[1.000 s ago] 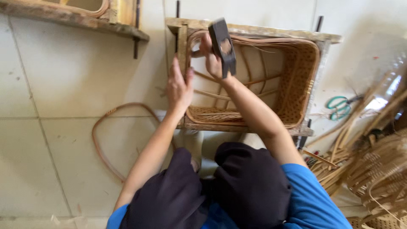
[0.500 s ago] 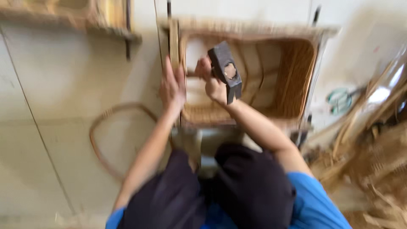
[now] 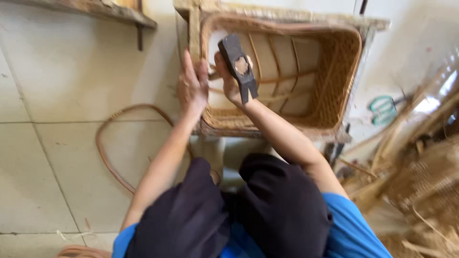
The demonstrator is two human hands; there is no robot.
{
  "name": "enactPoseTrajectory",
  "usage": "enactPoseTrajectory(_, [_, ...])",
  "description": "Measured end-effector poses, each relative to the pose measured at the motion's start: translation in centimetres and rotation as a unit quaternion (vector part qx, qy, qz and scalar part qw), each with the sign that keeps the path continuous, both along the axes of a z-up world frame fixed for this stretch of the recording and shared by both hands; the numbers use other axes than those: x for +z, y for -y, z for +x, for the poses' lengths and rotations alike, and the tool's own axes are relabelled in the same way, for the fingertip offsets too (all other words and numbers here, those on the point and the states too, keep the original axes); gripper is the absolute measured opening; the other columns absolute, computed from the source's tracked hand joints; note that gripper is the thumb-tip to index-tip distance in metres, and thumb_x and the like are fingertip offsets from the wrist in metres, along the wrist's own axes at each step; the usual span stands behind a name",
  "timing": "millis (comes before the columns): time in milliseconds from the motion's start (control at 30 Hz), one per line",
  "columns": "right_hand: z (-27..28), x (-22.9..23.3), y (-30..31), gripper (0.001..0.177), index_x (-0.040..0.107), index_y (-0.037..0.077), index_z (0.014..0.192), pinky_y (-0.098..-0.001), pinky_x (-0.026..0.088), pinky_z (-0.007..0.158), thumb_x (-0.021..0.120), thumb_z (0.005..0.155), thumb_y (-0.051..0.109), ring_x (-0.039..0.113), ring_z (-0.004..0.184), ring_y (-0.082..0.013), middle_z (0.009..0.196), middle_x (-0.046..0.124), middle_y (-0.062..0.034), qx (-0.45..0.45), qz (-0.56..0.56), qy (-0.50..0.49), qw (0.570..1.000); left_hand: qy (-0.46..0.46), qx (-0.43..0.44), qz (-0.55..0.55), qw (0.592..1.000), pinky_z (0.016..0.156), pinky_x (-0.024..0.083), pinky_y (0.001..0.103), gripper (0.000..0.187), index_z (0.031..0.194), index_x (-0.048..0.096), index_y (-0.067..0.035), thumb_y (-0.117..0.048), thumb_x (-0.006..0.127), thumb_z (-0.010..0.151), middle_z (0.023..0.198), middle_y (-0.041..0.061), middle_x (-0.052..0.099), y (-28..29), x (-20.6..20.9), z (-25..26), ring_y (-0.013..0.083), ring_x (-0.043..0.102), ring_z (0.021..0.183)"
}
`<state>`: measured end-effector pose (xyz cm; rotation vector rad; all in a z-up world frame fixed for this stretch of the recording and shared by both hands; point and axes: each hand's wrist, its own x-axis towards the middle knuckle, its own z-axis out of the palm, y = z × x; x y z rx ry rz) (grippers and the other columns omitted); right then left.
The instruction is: The person assembles a rectangular basket frame by inserting curved bamboo strips into a wooden mold and securing them with a hammer. They then remove the assembled frame from the mold and place it on the floor.
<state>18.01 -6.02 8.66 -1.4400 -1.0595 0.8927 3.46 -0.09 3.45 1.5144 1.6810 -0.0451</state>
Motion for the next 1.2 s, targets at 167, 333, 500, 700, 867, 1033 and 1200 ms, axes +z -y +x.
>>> enactPoseTrajectory(167, [0.0, -1.6, 1.7, 0.03, 0.06, 0.01, 0.085, -0.0354, 0.042, 0.062, 0.053, 0.113, 0.02, 0.055, 0.065, -0.0207, 0.071, 0.056, -0.0049, 0.064, -0.018, -0.038, 0.997, 0.128, -0.06, 0.275, 0.951, 0.105, 0.05, 0.051, 0.062, 0.152, 0.04, 0.003, -0.045, 0.044, 0.112, 0.145, 0.031, 0.057, -0.2, -0.9, -0.3, 0.0469, 0.06, 0.128])
enactPoseTrajectory(333, [0.8, -2.6, 4.0, 0.026, 0.061, 0.009, 0.084, -0.0348, 0.042, 0.061, 0.057, 0.109, 0.019, 0.056, 0.063, -0.0199, 0.07, 0.056, -0.0049, 0.149, -0.019, -0.04, 0.988, 0.154, -0.048, 0.288, 0.944, 0.107, 0.05, 0.05, 0.06, 0.151, 0.042, 0.004, -0.041, 0.047, 0.112, 0.144, 0.031, 0.057, -0.4, -1.9, -0.3, 0.0472, 0.06, 0.129])
enactPoseTrajectory(500, [2.0, -4.2, 7.4, 0.023, 0.061, 0.008, 0.083, -0.0341, 0.043, 0.06, 0.061, 0.105, 0.017, 0.056, 0.062, -0.0191, 0.07, 0.056, -0.0049, 0.135, -0.057, -0.128, 0.981, 0.13, -0.062, 0.271, 0.952, 0.101, 0.053, 0.051, 0.063, 0.15, 0.042, 0.008, -0.041, 0.05, 0.112, 0.137, 0.033, 0.06, 0.9, -1.7, -1.2, 0.0492, 0.064, 0.121])
enactPoseTrajectory(700, [8.4, -4.2, 7.5, 0.023, 0.061, 0.007, 0.084, -0.0329, 0.042, 0.061, 0.063, 0.105, 0.016, 0.054, 0.063, -0.0165, 0.071, 0.054, -0.0031, 0.132, -0.056, -0.09, 0.986, 0.079, -0.087, 0.289, 0.95, 0.087, 0.058, 0.05, 0.061, 0.148, 0.043, 0.009, -0.04, 0.049, 0.111, 0.134, 0.035, 0.061, -1.4, -0.6, 0.1, 0.0479, 0.068, 0.109])
enactPoseTrajectory(867, [10.8, -3.9, 15.5, 0.031, 0.056, 0.008, 0.087, -0.0315, 0.036, 0.064, 0.051, 0.117, 0.017, 0.047, 0.068, -0.0113, 0.077, 0.049, 0.0021, 0.065, -0.11, -0.2, 0.971, 0.074, -0.108, 0.302, 0.944, 0.093, 0.059, 0.05, 0.058, 0.15, 0.041, 0.005, -0.044, 0.045, 0.118, 0.132, 0.03, 0.066, 1.3, -1.0, -1.4, 0.045, 0.07, 0.112])
enactPoseTrajectory(1033, [14.7, -3.9, 15.9, 0.034, 0.054, 0.011, 0.082, -0.0271, 0.035, 0.061, 0.056, 0.113, 0.021, 0.046, 0.063, -0.009, 0.072, 0.049, 0.0026, 0.076, -0.101, -0.092, 0.988, 0.072, -0.047, 0.124, 0.989, 0.074, 0.06, 0.048, 0.07, 0.155, 0.035, -0.001, -0.051, 0.034, 0.106, 0.117, 0.02, 0.071, -0.5, -0.1, -0.2, 0.0361, 0.073, 0.09])
enactPoseTrajectory(1200, [20.0, -2.2, 22.3, 0.037, 0.051, 0.014, 0.076, -0.0228, 0.035, 0.058, 0.061, 0.11, 0.026, 0.044, 0.058, -0.0067, 0.066, 0.048, 0.0031, -0.013, -0.11, -0.157, 0.981, 0.106, -0.103, 0.224, 0.963, 0.092, 0.06, 0.049, 0.067, 0.154, 0.037, 0.004, -0.051, 0.035, 0.116, 0.131, 0.024, 0.068, 0.1, -0.7, -1.3, 0.0387, 0.072, 0.111])
